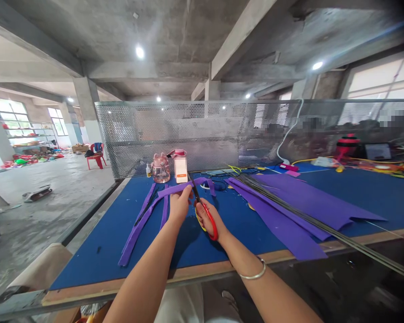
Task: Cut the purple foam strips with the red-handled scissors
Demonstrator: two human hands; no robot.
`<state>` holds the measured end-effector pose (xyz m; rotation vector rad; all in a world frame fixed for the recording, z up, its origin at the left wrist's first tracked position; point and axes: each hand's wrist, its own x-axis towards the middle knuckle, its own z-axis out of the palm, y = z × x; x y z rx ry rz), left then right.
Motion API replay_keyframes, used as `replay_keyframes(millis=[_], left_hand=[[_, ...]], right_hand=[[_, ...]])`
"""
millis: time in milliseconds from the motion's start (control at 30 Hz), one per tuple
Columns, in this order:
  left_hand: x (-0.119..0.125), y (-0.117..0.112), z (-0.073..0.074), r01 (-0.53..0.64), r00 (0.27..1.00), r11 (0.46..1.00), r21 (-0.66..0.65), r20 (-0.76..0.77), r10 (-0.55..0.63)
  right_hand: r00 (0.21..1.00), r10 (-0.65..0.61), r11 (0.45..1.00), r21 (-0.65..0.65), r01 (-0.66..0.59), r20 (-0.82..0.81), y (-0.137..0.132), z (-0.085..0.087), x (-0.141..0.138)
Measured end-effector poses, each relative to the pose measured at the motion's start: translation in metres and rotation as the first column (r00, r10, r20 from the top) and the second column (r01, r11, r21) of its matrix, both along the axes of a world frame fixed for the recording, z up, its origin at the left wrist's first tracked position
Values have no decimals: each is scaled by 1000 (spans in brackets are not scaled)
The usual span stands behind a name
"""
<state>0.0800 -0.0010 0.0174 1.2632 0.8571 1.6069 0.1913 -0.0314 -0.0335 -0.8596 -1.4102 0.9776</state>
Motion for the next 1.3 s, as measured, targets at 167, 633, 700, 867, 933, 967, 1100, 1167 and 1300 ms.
replay_keyframes(millis=[167, 633, 700, 867, 933, 967, 1100, 1167, 1300], left_hand=[[-1, 3, -2, -2, 1000, 999, -45, 14, 3], [-2, 7, -7, -4, 997, 1000, -1, -78, 4], [-1, 6, -7, 4, 997, 1000, -5, -83, -5], [0, 3, -5, 18, 998, 1000, 8, -64, -17], [1, 2, -4, 8, 999, 1000, 10, -46, -8], [1, 2, -3, 2, 999, 1000, 11, -42, -2], [1, 1, -2, -17, 999, 1000, 8, -48, 17], [1, 1, -3, -18, 999, 1000, 7, -48, 18], [0, 3, -4, -18, 999, 1000, 3, -42, 18]], right_hand=[[999, 31, 999, -26, -32, -24, 0, 0, 0], [977, 185, 983, 32, -183, -106, -7, 4, -3], [966, 207, 978, 7, -208, -154, -7, 5, -4], [967, 188, 980, -32, -196, -173, -6, 6, -5], [973, 165, 984, -40, -173, -159, -7, 8, -5], [977, 149, 987, -44, -157, -150, -8, 8, -5], [991, 84, 995, -44, -89, -105, -8, 9, -4], [993, 73, 996, -38, -76, -93, -7, 8, -4], [994, 68, 997, -36, -71, -82, -5, 6, -4]])
